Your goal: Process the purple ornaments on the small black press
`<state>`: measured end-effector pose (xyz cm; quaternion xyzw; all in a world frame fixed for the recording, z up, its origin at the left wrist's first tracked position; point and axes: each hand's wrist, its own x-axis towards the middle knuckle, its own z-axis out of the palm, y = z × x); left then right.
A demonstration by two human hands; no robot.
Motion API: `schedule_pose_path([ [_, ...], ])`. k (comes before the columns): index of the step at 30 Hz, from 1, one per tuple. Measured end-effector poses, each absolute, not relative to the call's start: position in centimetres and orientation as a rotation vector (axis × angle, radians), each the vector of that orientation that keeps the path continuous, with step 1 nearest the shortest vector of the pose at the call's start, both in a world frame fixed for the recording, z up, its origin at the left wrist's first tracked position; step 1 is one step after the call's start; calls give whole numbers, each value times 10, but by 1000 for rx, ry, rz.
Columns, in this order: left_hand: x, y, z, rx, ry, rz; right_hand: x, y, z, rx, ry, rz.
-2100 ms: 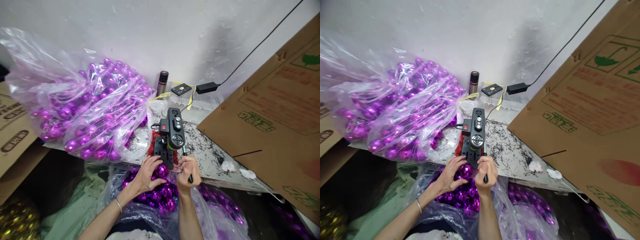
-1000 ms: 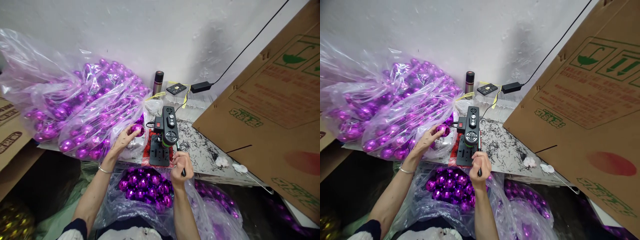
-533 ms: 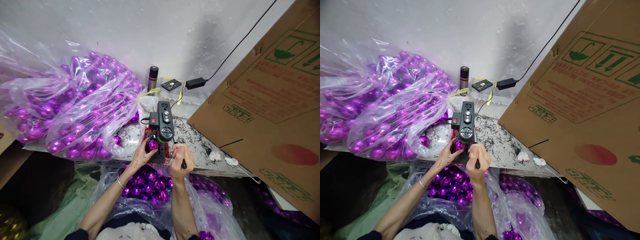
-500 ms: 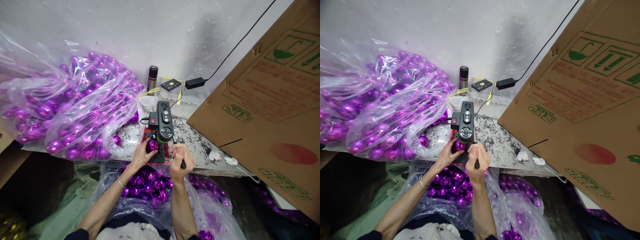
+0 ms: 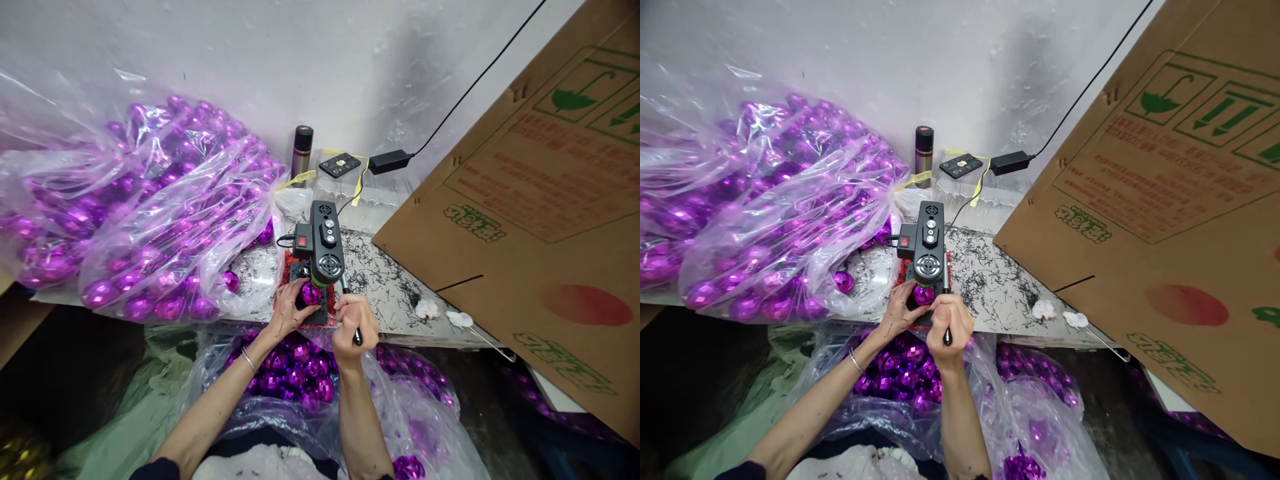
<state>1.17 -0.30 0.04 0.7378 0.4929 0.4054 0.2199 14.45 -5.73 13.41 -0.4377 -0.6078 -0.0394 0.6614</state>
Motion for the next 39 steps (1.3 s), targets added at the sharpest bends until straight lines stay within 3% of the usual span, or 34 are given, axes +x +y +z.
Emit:
schedule_pose_path([
  [9, 14, -5, -1, 2050, 1366, 1140, 140, -52, 85, -950, -1319, -182],
  [39, 14, -4, 2, 2039, 1364, 1106, 133, -49, 64, -866, -1179, -15],
])
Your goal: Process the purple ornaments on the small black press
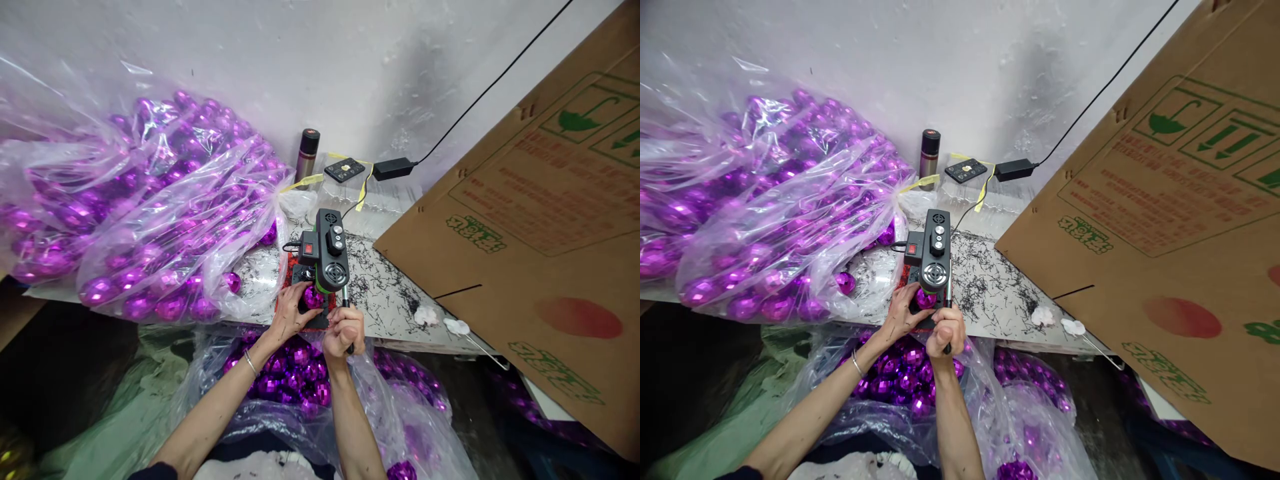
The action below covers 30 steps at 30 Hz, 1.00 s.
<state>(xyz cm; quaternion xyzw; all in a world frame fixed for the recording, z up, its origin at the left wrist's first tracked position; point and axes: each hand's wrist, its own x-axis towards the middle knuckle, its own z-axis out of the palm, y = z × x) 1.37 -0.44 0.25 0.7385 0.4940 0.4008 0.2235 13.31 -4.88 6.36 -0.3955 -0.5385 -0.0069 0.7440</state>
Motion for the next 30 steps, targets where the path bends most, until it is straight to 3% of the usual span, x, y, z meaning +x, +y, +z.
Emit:
schedule_pose_path([
  [8, 16, -4, 5, 2017, 1346, 1129, 136, -50, 58, -900, -1286, -117],
  [14, 14, -4, 5, 2026, 1301, 1136, 136, -52, 108, -963, -1163, 13],
  [18, 0, -37, 3, 2141, 1192, 1159, 140, -57, 136, -1036, -1194, 62],
  [23, -34, -81, 21, 2368, 1068, 1156, 144, -62, 122, -1018, -1270, 11],
  [27, -80, -50, 55, 2273, 1425, 1307, 142, -62, 110, -1015, -1238, 25],
  [30, -122, -10, 70, 2171, 1839, 1085, 142, -61, 111, -1001, -1254, 24],
])
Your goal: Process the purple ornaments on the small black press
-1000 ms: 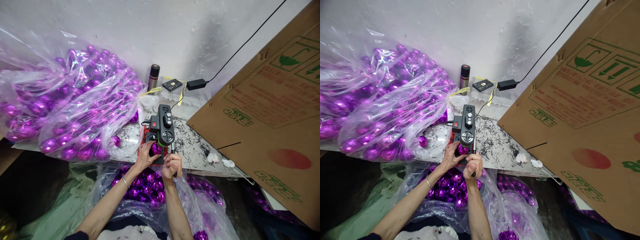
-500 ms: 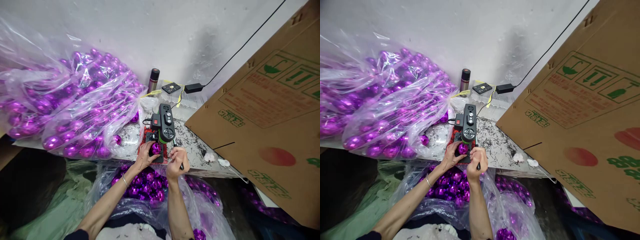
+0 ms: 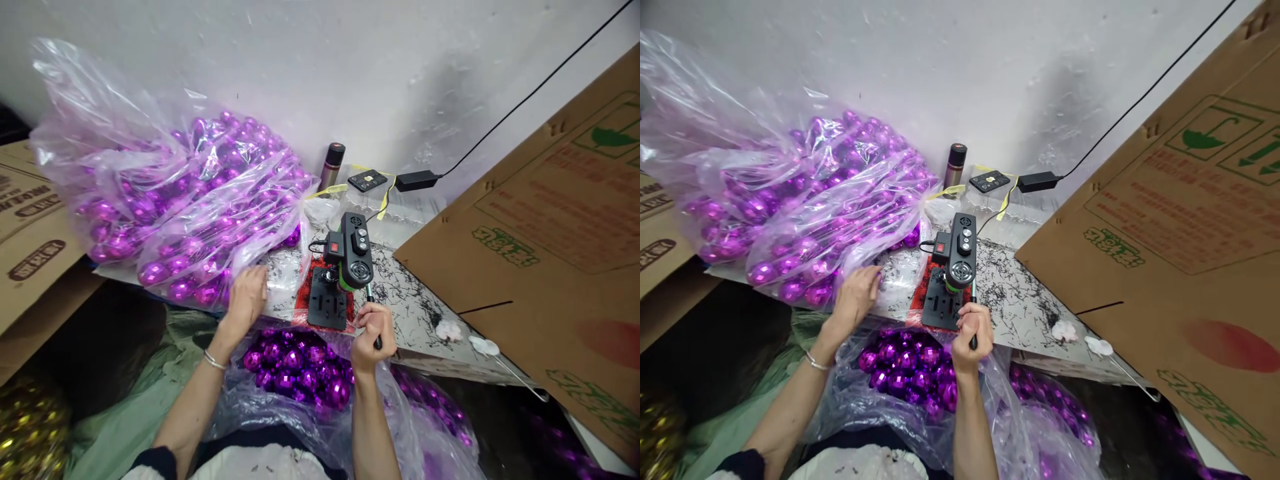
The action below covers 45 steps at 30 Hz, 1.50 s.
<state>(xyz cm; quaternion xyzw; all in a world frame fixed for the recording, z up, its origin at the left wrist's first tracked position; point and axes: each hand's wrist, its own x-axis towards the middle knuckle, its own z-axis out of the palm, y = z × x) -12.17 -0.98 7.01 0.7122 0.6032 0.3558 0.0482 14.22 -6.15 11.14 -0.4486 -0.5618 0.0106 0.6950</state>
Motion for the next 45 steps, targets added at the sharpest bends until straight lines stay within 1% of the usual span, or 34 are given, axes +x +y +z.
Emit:
schedule_pose_path([
  [2, -143, 7, 71, 2162, 1987, 831, 143, -61, 114, -991, -1285, 20],
  [4, -154, 13, 68, 2175, 2019, 625, 143, -61, 117, -979, -1297, 9],
  [6, -156, 12, 66, 2146, 1986, 552, 142, -61, 118, -971, -1286, -3],
  [8, -152, 11, 67, 2040, 1905, 673, 141, -60, 118, -976, -1274, -7],
  [12, -140, 11, 81, 1604, 1490, 1136, 142, -60, 115, -991, -1285, -14],
  [14, -131, 9, 89, 1351, 1296, 1218, 142, -60, 113, -989, -1277, -4],
  [17, -111, 0, 94, 1110, 1214, 1217, 142, -61, 113, -995, -1265, 14],
  [19, -95, -9, 91, 1072, 1236, 1173, 141, -61, 116, -1001, -1276, 5],
  [23, -64, -24, 78, 1247, 1256, 1060, 138, -62, 123, -1006, -1299, -28],
  [27, -45, -29, 66, 1353, 1295, 1112, 138, -62, 124, -1005, -1304, -29],
  [33, -29, -21, 57, 956, 1143, 1116, 138, -62, 122, -1002, -1296, -33],
  [39, -24, -16, 60, 571, 959, 1083, 138, -64, 121, -1043, -1306, -27],
  [45, -21, -15, 66, 554, 997, 990, 138, -63, 122, -1007, -1309, -22],
])
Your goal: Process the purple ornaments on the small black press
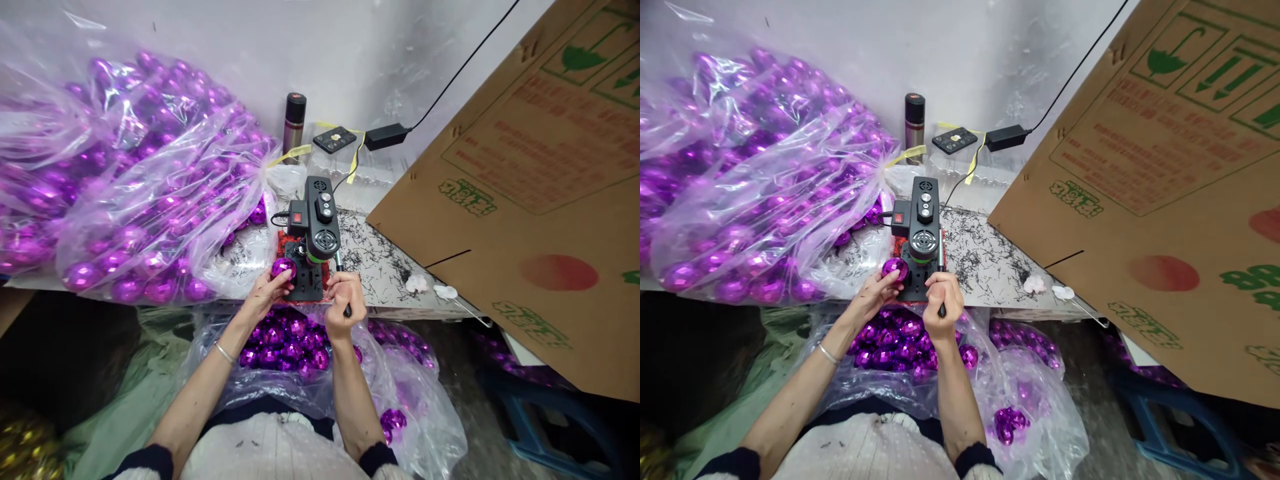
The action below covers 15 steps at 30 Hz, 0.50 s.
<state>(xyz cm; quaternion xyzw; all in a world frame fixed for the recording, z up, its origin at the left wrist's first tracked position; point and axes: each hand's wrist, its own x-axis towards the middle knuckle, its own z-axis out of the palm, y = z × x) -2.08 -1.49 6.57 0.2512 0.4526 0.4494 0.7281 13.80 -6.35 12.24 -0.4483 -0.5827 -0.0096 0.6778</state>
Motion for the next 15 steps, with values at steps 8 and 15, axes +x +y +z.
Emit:
schedule_pose_path([
  [8, -9, -11, 52, 1001, 1264, 1021, 140, -63, 123, -994, -1339, -42],
  [15, -11, -9, 40, 1493, 1414, 950, 141, -65, 121, -1018, -1365, -54],
])
